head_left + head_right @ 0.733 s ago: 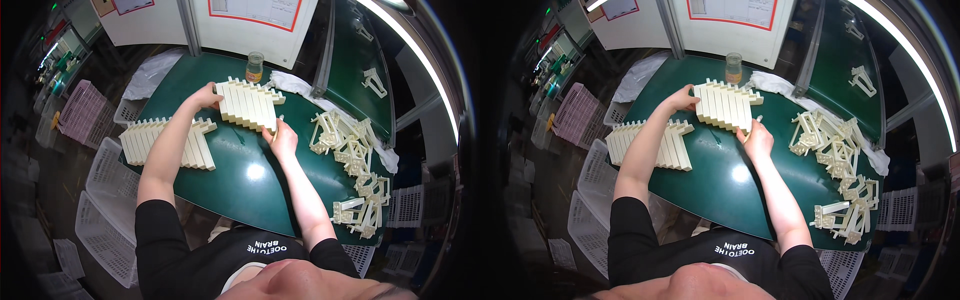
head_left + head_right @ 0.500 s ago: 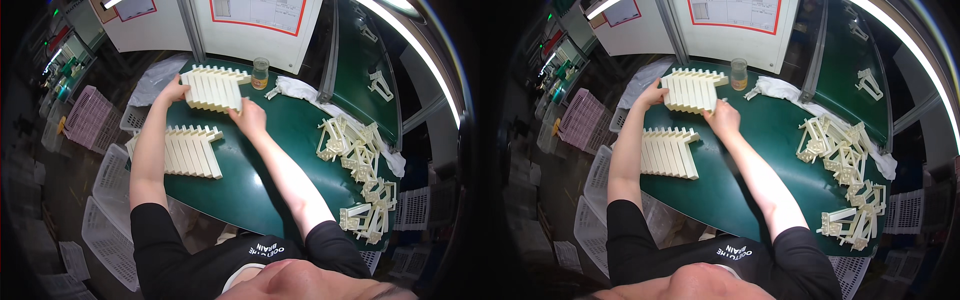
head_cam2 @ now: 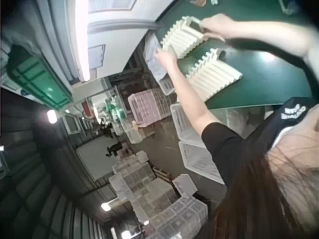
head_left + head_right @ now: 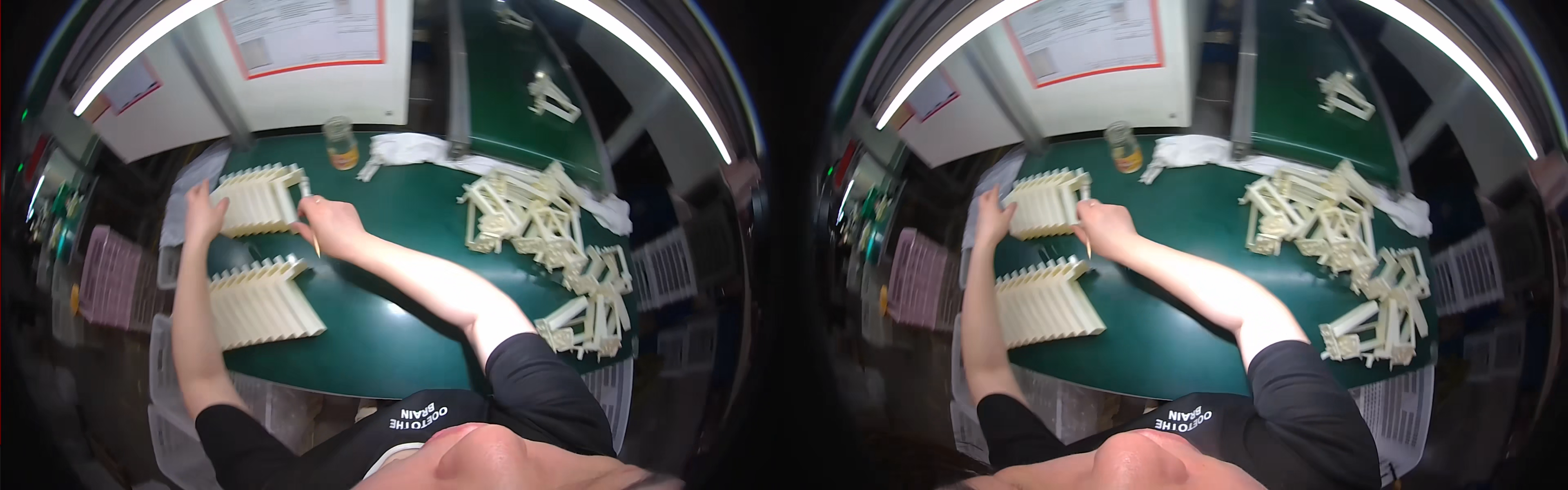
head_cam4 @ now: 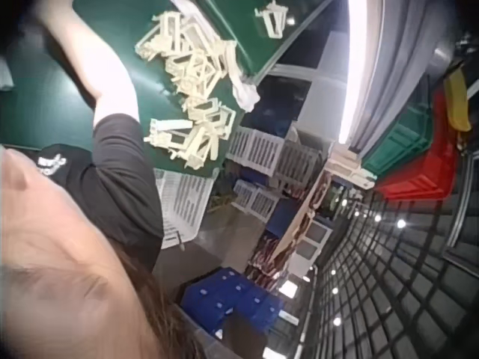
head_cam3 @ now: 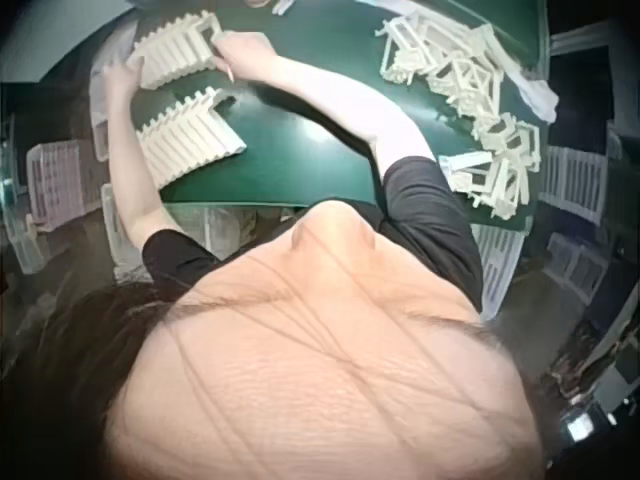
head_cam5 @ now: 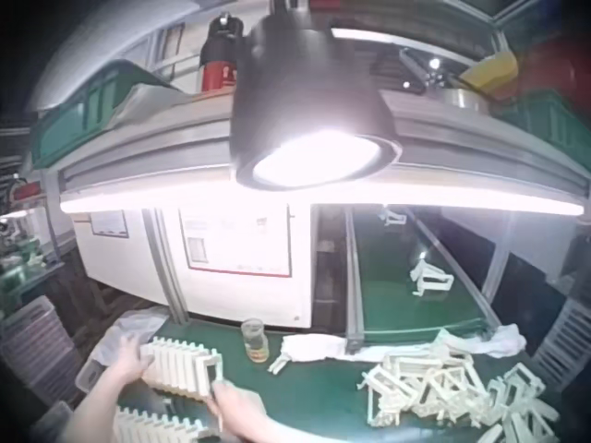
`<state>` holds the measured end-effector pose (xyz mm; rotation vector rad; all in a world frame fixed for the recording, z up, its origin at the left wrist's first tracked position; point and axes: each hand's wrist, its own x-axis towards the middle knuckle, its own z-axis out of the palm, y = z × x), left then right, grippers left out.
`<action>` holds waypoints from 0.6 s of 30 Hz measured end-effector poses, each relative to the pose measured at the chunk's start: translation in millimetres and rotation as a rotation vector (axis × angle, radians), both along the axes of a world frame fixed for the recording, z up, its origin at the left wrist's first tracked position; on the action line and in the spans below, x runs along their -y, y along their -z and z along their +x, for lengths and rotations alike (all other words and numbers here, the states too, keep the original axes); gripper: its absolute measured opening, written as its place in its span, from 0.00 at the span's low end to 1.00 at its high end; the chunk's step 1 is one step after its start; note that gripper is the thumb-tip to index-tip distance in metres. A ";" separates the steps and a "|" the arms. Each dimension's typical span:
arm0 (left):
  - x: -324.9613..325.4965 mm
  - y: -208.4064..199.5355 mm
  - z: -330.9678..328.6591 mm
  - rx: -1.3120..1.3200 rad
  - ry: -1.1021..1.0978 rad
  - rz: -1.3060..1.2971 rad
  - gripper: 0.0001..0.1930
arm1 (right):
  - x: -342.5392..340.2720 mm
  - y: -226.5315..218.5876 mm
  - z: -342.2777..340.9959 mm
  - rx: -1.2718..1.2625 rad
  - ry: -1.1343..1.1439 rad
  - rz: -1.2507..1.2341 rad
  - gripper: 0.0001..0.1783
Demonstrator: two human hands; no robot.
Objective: Assembling white plastic frame components using a manual assembly tool at a manufacturing station.
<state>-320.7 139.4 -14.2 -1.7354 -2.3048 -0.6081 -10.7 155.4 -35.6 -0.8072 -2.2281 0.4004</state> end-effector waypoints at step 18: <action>143.5 9.2 333.1 1.129 0.843 -0.765 0.23 | -278.3 -39.8 517.2 0.478 1.083 0.504 0.18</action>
